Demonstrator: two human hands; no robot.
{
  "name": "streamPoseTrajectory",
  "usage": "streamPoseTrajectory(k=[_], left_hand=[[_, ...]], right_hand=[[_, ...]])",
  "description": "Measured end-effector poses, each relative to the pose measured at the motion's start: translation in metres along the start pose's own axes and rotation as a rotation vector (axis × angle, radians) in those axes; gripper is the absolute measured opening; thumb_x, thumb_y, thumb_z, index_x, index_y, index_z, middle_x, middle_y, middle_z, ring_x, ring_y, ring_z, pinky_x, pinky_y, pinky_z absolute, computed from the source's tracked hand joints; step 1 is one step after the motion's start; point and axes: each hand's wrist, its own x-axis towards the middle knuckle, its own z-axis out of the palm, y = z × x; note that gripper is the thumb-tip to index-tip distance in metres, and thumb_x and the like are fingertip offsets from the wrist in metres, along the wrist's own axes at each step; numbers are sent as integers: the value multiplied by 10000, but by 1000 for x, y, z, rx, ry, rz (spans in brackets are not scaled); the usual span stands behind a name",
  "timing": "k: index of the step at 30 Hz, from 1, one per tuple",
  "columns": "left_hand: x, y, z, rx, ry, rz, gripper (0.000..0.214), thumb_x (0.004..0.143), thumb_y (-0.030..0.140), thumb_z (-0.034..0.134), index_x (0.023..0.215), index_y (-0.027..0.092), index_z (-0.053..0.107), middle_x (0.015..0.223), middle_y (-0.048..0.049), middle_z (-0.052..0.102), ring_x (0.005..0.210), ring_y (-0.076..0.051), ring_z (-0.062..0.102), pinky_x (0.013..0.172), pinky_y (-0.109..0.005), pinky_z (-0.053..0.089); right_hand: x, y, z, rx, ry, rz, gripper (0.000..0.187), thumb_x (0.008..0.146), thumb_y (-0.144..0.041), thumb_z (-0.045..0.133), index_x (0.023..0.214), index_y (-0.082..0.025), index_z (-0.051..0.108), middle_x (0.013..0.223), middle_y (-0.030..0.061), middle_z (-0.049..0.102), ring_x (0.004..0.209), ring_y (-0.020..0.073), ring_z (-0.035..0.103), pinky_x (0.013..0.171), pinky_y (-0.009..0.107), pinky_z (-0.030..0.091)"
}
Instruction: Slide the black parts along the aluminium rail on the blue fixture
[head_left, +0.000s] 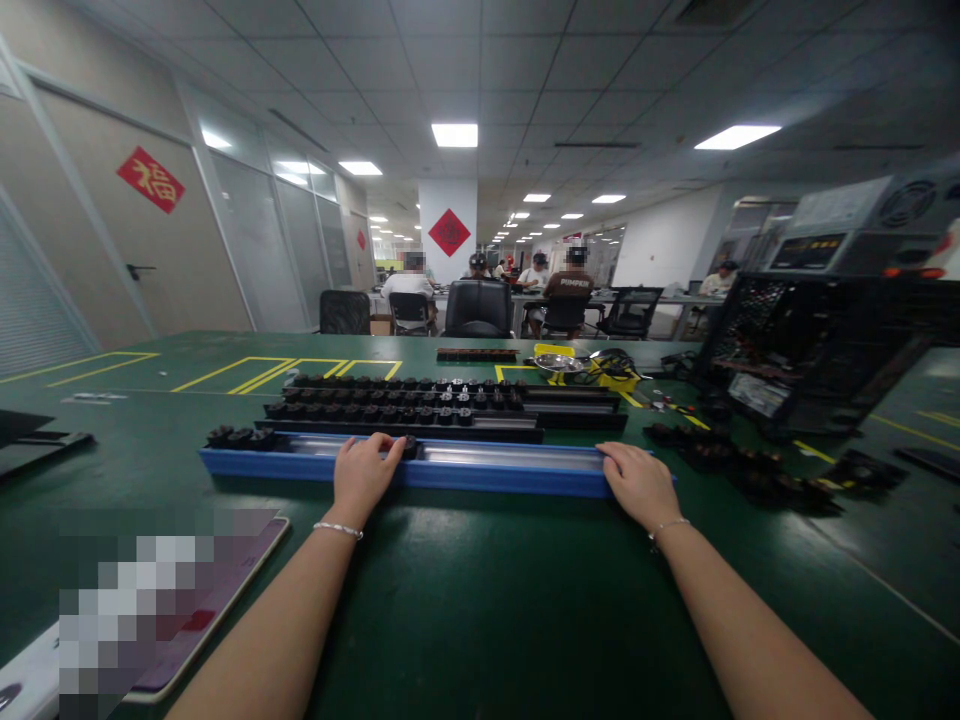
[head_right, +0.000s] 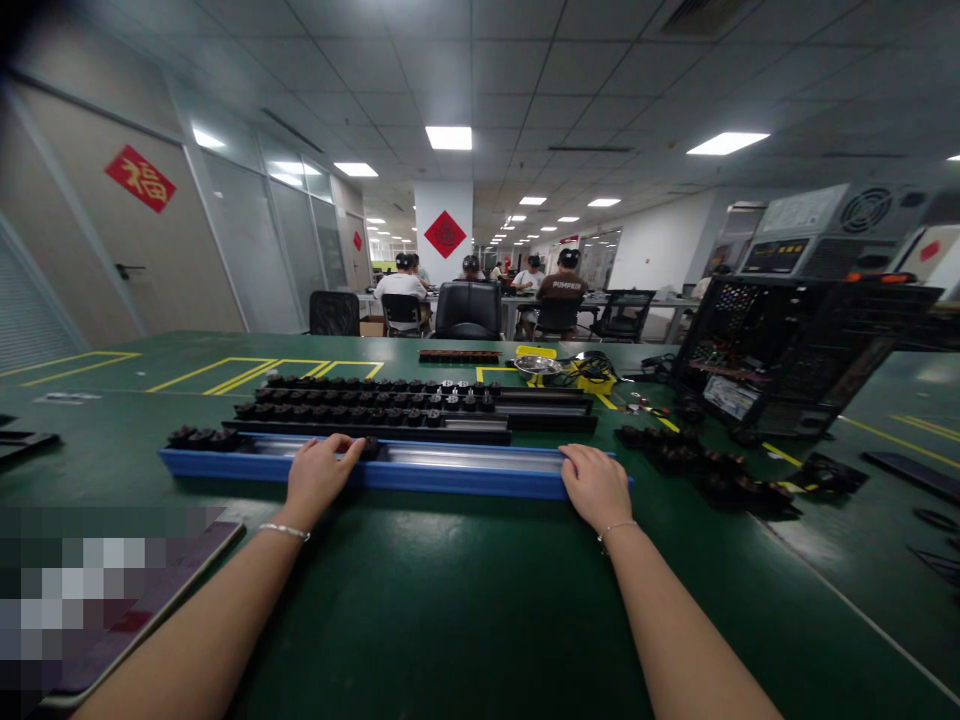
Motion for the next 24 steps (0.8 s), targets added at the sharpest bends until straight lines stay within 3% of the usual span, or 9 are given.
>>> streamPoseTrajectory(k=[10,24], left_hand=[[-1,-1,2,71,28,66,349,873,333,311,837,235,644,812,-36,714,832,-188,638,1018,-344,316],[0,0,3,-18,19,133,346,867,352,321,796,235,640,838,-30,718,855,-180,631,1045,-387,292]], right_hand=[[-1,-3,-3,5,-14,13,391,845,-288,329,1051,-222,654,1145,42,642,1082,206,545,900,376,400],[0,0,0,10,-26,8,390,850,-290,333,1058,-212,653,1145,43,642,1088,205,545,902,377,404]])
